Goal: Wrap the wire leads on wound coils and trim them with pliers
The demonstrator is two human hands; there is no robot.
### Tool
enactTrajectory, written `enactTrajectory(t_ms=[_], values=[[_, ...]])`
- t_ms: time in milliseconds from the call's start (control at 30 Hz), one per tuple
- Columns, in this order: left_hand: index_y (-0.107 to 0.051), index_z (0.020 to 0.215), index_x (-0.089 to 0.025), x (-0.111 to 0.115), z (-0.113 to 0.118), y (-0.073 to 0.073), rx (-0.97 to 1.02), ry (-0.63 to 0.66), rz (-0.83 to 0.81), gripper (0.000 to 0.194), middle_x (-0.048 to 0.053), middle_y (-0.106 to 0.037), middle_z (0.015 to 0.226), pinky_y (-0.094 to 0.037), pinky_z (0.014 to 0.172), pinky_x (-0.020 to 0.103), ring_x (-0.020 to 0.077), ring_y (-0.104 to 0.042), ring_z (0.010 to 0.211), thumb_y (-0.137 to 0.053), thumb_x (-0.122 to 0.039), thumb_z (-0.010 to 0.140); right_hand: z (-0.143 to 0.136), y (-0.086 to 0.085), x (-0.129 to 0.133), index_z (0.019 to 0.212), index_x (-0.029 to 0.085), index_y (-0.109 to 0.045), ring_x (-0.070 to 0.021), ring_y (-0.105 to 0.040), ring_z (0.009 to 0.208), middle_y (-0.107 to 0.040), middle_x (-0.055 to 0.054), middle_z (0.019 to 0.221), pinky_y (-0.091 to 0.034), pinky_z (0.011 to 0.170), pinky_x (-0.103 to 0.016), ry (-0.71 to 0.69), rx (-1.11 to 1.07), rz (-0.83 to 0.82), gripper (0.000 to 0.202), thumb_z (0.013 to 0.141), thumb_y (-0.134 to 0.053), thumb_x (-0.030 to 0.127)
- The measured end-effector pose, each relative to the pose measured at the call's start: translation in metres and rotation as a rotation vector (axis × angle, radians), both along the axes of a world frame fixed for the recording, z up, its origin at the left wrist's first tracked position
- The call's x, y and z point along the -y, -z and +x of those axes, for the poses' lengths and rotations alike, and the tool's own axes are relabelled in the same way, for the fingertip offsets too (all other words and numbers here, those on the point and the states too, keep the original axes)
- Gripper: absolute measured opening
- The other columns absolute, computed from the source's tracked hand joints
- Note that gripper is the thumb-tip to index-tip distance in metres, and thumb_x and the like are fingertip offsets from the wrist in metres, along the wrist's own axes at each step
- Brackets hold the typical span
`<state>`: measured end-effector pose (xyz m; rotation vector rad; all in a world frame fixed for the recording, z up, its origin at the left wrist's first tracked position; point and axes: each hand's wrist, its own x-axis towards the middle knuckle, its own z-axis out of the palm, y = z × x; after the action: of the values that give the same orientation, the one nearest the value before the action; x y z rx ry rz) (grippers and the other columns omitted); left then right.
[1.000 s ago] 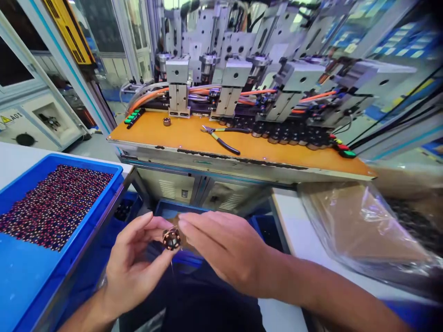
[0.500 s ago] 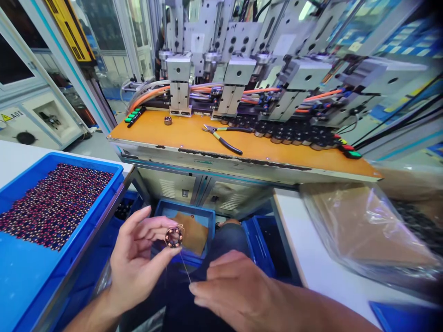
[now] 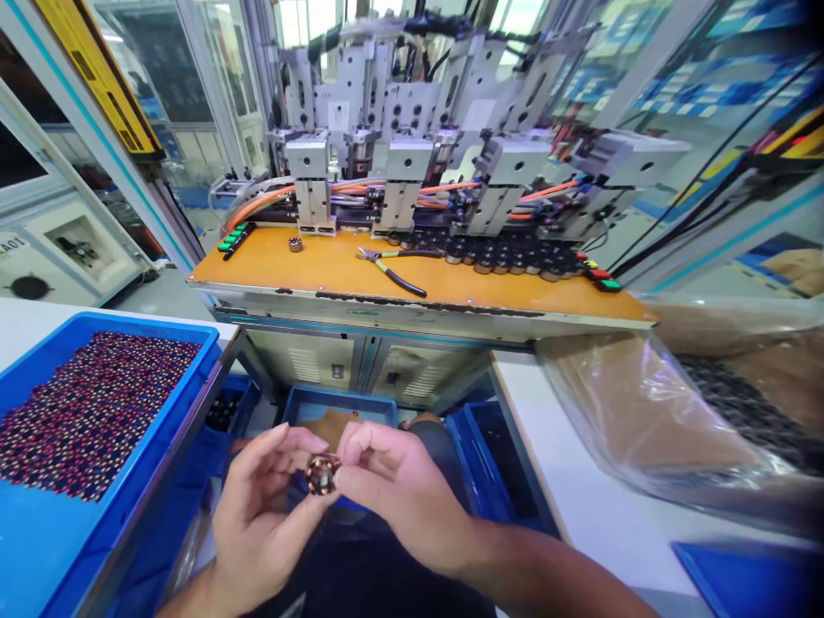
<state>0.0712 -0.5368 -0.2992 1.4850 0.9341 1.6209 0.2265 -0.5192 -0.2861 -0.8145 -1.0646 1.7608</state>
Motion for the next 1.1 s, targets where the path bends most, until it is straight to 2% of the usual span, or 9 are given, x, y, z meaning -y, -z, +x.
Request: enactTrajectory(t_ms=[133,300,433,600,700,833,933,1000,1100], values=[[-0.058,0.132,-0.038,-0.002,-0.001,-0.002,0.078,-0.014,-0.07,0.07,0.0,-0.075,0.104,-0.064,0.075,0.02,0.0137,-0.075,0.085,-0.077,-0.004,0.074,-0.003,0.012,0.015,0.07,0.018,-0.053,-0.0101,-0.044,0.066,-0.05,0.003,0.07,-0.035,0.065,-0.025,0.098,-0.082,-0.002,0.032,0.084,-0.073,0.039],[-0.055,0.136,-0.035,-0.001,-0.006,-0.001,-0.02,0.049,-0.001,0.072,0.002,-0.075,0.109,-0.063,0.081,0.021,0.0144,-0.075,0.091,-0.073,0.0,0.076,0.01,0.001,0.01,0.082,0.018,-0.058,-0.0114,-0.047,0.072,-0.054,0.001,0.077,-0.036,0.067,-0.025,-0.022,-0.004,-0.07,0.036,0.073,-0.083,0.041],[-0.053,0.139,-0.034,0.002,-0.007,0.001,-0.106,0.109,0.058,0.075,0.004,-0.075,0.116,-0.061,0.089,0.023,0.0165,-0.074,0.1,-0.07,0.003,0.076,0.012,-0.007,0.001,0.075,0.018,-0.056,-0.0112,-0.046,0.071,-0.053,0.002,0.075,-0.035,0.067,-0.025,-0.085,-0.013,-0.095,0.036,0.074,-0.082,0.041],[-0.056,0.135,-0.036,0.004,-0.003,0.001,0.035,0.119,-0.069,0.066,0.005,-0.077,0.111,-0.065,0.081,0.026,0.0192,-0.076,0.093,-0.07,-0.002,0.081,0.002,0.015,0.016,0.073,0.018,-0.055,-0.011,-0.043,0.071,-0.049,0.002,0.073,-0.035,0.068,-0.026,0.138,-0.111,-0.072,0.034,0.083,-0.075,0.043],[-0.063,0.126,-0.034,0.001,-0.006,-0.002,0.129,0.194,-0.198,0.052,0.007,-0.077,0.11,-0.066,0.077,0.031,0.0227,-0.077,0.087,-0.071,-0.007,0.083,0.006,0.022,0.022,0.074,0.019,-0.054,-0.0119,-0.046,0.072,-0.051,0.002,0.074,-0.036,0.069,-0.027,0.149,-0.073,-0.042,0.033,0.087,-0.071,0.045],[-0.076,0.105,-0.029,-0.005,-0.011,-0.008,0.05,0.27,-0.286,0.028,0.01,-0.075,0.113,-0.065,0.078,0.028,0.0261,-0.075,0.1,-0.072,-0.012,0.083,0.023,0.003,0.008,0.077,0.018,-0.056,-0.0118,-0.046,0.069,-0.052,0.001,0.074,-0.038,0.064,-0.026,0.07,0.065,0.059,0.034,0.086,-0.069,0.049],[-0.077,0.108,-0.027,-0.008,-0.01,-0.011,-0.011,0.308,-0.28,0.027,0.011,-0.072,0.114,-0.061,0.086,0.026,0.0248,-0.069,0.112,-0.076,-0.022,0.081,0.031,-0.017,-0.004,0.075,0.017,-0.057,-0.0115,-0.048,0.067,-0.055,0.0,0.073,-0.039,0.062,-0.026,-0.04,0.224,0.142,0.03,0.084,-0.068,0.043],[-0.077,0.108,-0.028,-0.009,-0.008,-0.01,0.0,0.337,-0.295,0.03,0.01,-0.07,0.113,-0.06,0.085,0.025,0.0205,-0.07,0.103,-0.079,-0.027,0.079,0.03,-0.024,-0.007,0.073,0.016,-0.057,-0.0112,-0.049,0.066,-0.057,0.0,0.072,-0.04,0.062,-0.026,-0.067,0.306,0.148,0.025,0.084,-0.067,0.037],[-0.077,0.104,-0.031,-0.009,-0.006,-0.007,-0.008,0.361,-0.354,0.025,0.006,-0.068,0.108,-0.057,0.074,0.018,0.0139,-0.069,0.09,-0.078,-0.024,0.08,0.029,-0.025,-0.007,0.07,0.017,-0.057,-0.0108,-0.048,0.066,-0.055,0.001,0.07,-0.039,0.061,-0.025,-0.07,0.371,0.165,0.023,0.086,-0.061,0.033]])
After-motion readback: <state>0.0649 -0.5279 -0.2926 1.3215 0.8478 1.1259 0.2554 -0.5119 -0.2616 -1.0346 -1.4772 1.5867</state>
